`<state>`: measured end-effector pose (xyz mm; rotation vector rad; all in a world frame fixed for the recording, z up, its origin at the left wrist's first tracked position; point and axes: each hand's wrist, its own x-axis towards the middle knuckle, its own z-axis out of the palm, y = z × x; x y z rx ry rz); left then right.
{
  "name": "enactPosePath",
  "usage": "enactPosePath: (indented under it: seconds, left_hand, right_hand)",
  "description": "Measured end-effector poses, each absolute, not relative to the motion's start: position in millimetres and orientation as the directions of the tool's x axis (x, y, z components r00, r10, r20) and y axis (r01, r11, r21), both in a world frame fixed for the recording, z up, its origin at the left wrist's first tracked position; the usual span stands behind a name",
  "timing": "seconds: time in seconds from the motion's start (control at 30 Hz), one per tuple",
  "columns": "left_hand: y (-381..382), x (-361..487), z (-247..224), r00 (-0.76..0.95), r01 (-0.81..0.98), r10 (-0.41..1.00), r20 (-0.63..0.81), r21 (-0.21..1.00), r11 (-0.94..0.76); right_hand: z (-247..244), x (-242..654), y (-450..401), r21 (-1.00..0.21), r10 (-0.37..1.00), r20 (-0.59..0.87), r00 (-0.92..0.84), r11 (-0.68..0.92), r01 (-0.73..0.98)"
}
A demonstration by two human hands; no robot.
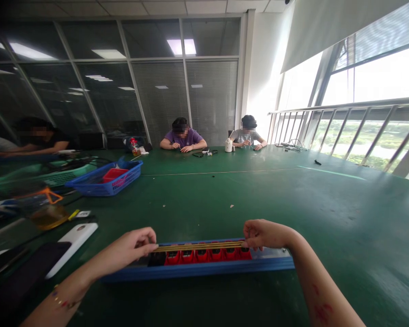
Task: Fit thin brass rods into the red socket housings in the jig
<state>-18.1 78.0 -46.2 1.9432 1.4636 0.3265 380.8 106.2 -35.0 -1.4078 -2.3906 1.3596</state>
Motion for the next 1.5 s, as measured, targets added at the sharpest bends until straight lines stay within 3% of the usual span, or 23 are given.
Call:
enactPosePath:
  seconds: [0.17, 0.43, 0.8, 1.1, 1.37, 1.5]
  left_hand:
    - [84, -21, -37, 0.420, 0.767, 0.876, -0.237, 0.610, -0.202]
    - [96, -6, -13, 0.507, 0.816, 0.852, -0.127, 0.390, -0.427]
    - [100, 6, -17, 0.579, 0.787, 0.790, -0.199, 0.390, -0.478]
    - [95, 10, -10, 0.536, 0.794, 0.840, -0.081, 0.385, -0.469]
    - [96, -10, 0, 0.444, 0.853, 0.866, 0.229, 0.187, -0.487]
    - [112, -22, -8, 0.368, 0.894, 0.879, 0.303, 0.145, -0.424]
  right_hand:
    - [-33, 383, 111, -0.614, 0.753, -0.323, -0.573, 0.293, 0.733]
    - [-17, 366, 124, -0.518, 0.762, -0.314, -0.567, 0.363, 0.774]
    - [-12, 353, 108, -0.365, 0.771, -0.246, -0.587, 0.487, 0.793]
    - [-2, 343, 90, -0.168, 0.870, -0.134, -0.474, 0.451, 0.876]
    - [11, 353, 82, -0.172, 0.889, 0.004, -0.458, 0.452, 0.876]
    - [11, 359, 82, -0.172, 0.895, -0.040, -0.444, 0.432, 0.886]
